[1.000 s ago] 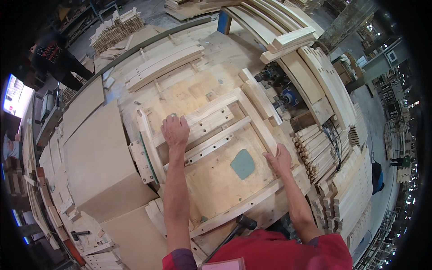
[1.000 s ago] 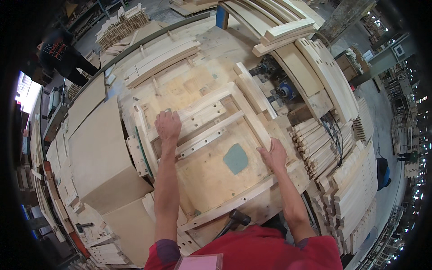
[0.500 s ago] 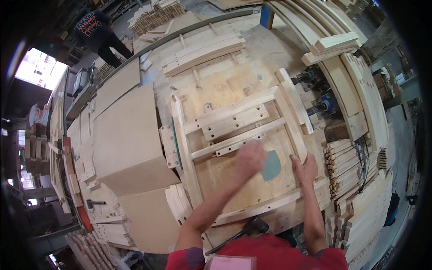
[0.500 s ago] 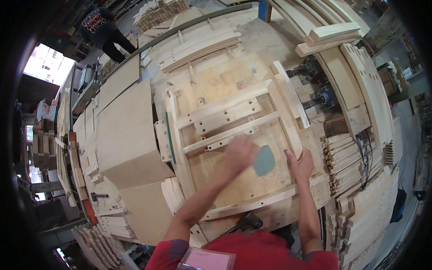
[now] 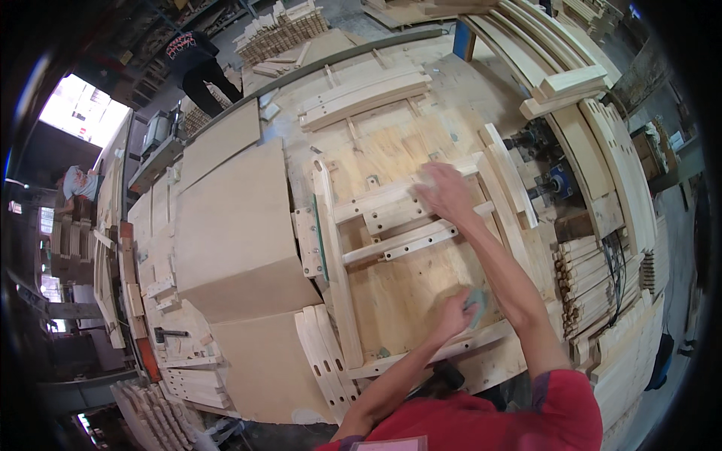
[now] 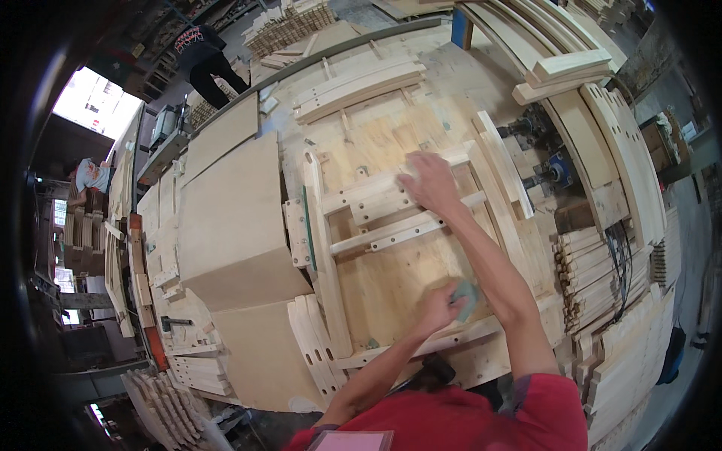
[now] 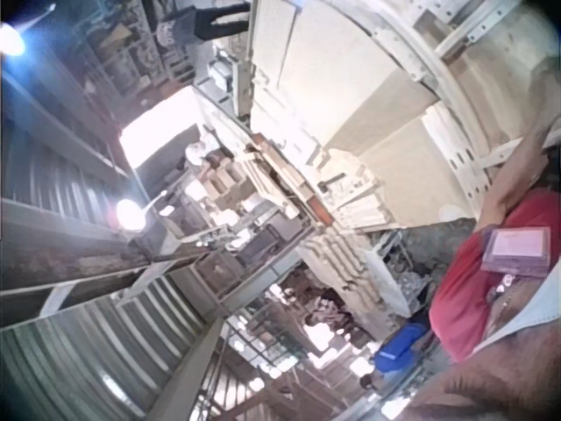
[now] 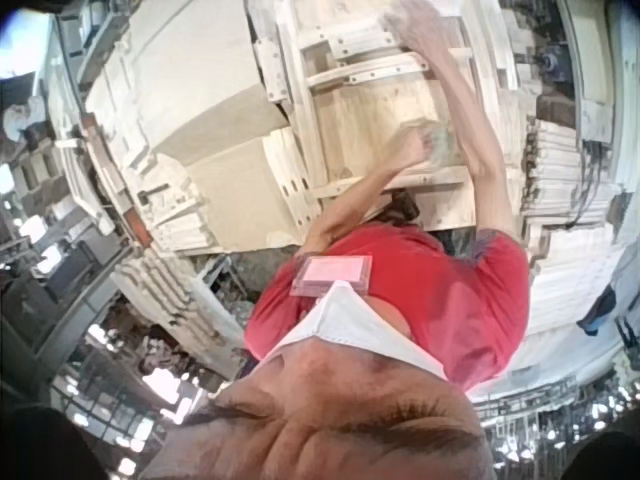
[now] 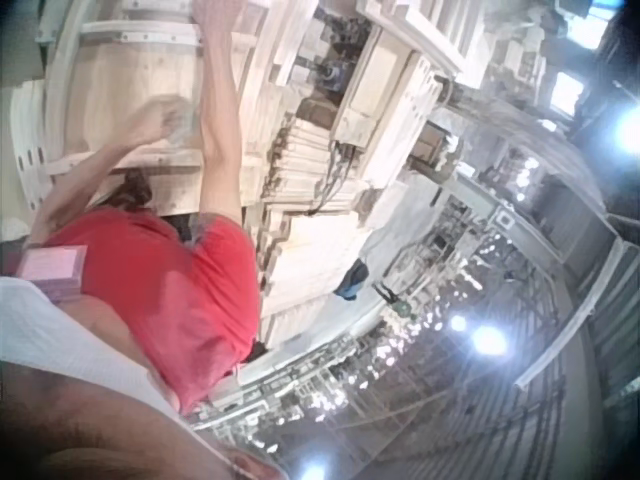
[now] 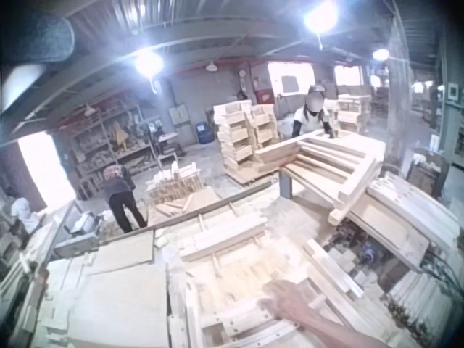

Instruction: The person assembles wooden furniture frames on a workbench in a factory setting. They pick up pre-drilled wooden slats and fit them into a jig, using a rubber mallet to secure the joints. The person repeatedly handles the wooden components, aligning them and tapping them into place to form the frame structure.

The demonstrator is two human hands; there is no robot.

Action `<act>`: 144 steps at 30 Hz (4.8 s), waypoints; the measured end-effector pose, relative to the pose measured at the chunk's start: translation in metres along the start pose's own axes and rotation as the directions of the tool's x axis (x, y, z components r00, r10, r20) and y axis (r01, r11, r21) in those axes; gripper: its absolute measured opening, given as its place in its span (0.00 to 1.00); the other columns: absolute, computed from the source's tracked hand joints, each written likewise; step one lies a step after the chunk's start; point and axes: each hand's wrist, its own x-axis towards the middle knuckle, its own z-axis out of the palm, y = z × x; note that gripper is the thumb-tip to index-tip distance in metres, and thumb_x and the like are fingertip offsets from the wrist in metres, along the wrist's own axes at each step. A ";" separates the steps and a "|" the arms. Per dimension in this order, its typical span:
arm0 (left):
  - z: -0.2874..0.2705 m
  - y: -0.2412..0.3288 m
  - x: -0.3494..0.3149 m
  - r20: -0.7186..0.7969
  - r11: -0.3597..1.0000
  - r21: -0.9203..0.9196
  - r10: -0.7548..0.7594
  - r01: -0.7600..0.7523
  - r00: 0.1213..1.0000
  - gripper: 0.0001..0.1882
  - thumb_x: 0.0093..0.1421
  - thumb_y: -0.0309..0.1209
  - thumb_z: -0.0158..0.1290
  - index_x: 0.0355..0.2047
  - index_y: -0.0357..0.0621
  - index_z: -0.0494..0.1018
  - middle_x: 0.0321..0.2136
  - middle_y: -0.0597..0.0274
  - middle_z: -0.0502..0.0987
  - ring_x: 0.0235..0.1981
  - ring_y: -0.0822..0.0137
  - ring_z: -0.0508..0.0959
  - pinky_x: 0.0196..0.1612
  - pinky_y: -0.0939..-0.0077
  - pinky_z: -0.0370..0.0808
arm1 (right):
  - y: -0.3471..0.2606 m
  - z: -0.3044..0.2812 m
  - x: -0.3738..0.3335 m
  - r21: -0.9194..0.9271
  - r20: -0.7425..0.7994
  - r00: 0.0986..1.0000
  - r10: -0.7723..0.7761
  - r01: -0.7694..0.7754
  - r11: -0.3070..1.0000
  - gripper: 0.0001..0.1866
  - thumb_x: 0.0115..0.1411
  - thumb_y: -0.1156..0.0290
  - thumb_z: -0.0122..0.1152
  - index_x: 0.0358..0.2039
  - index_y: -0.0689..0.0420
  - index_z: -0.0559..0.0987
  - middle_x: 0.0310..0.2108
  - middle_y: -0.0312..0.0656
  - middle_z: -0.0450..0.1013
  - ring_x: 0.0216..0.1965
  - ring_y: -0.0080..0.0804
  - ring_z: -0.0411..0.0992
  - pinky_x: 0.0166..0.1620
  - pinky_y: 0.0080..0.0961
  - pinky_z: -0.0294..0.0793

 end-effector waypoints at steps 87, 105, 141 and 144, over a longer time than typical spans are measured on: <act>-0.309 -0.022 0.119 -0.719 0.790 0.605 0.488 0.098 0.495 0.14 0.64 0.36 0.51 0.26 0.38 0.70 0.22 0.41 0.75 0.26 0.39 0.76 0.29 0.48 0.70 | 0.005 0.035 0.023 0.219 0.217 0.961 0.171 -0.219 0.951 0.31 0.54 0.44 0.68 0.48 0.57 0.82 0.50 0.50 0.76 0.55 0.48 0.70 0.59 0.40 0.67; -0.168 -0.034 -0.074 -0.736 0.868 0.187 -0.186 0.460 0.650 0.36 0.52 0.39 0.64 0.57 0.33 0.66 0.43 0.40 0.79 0.46 0.38 0.78 0.51 0.47 0.73 | 0.042 -0.191 -0.161 -0.266 0.005 0.694 0.720 -0.693 0.670 0.27 0.45 0.64 0.71 0.46 0.60 0.78 0.40 0.56 0.79 0.44 0.55 0.78 0.48 0.43 0.77; -0.143 0.027 -0.096 -0.903 0.899 -0.318 -0.190 -0.300 0.386 0.19 0.54 0.21 0.65 0.44 0.32 0.72 0.34 0.63 0.75 0.31 0.66 0.74 0.33 0.68 0.75 | 0.032 -0.246 -0.236 0.559 0.351 0.734 0.582 -0.663 0.499 0.28 0.46 0.66 0.81 0.46 0.58 0.77 0.33 0.36 0.77 0.31 0.25 0.75 0.30 0.25 0.76; -0.158 0.044 -0.086 -0.910 0.949 -0.118 0.015 -0.292 0.414 0.26 0.51 0.33 0.69 0.45 0.31 0.73 0.34 0.54 0.79 0.34 0.62 0.78 0.39 0.66 0.76 | 0.017 -0.281 -0.219 0.609 0.355 0.794 0.494 -0.597 0.522 0.24 0.48 0.65 0.80 0.41 0.59 0.78 0.27 0.34 0.75 0.27 0.22 0.74 0.31 0.23 0.75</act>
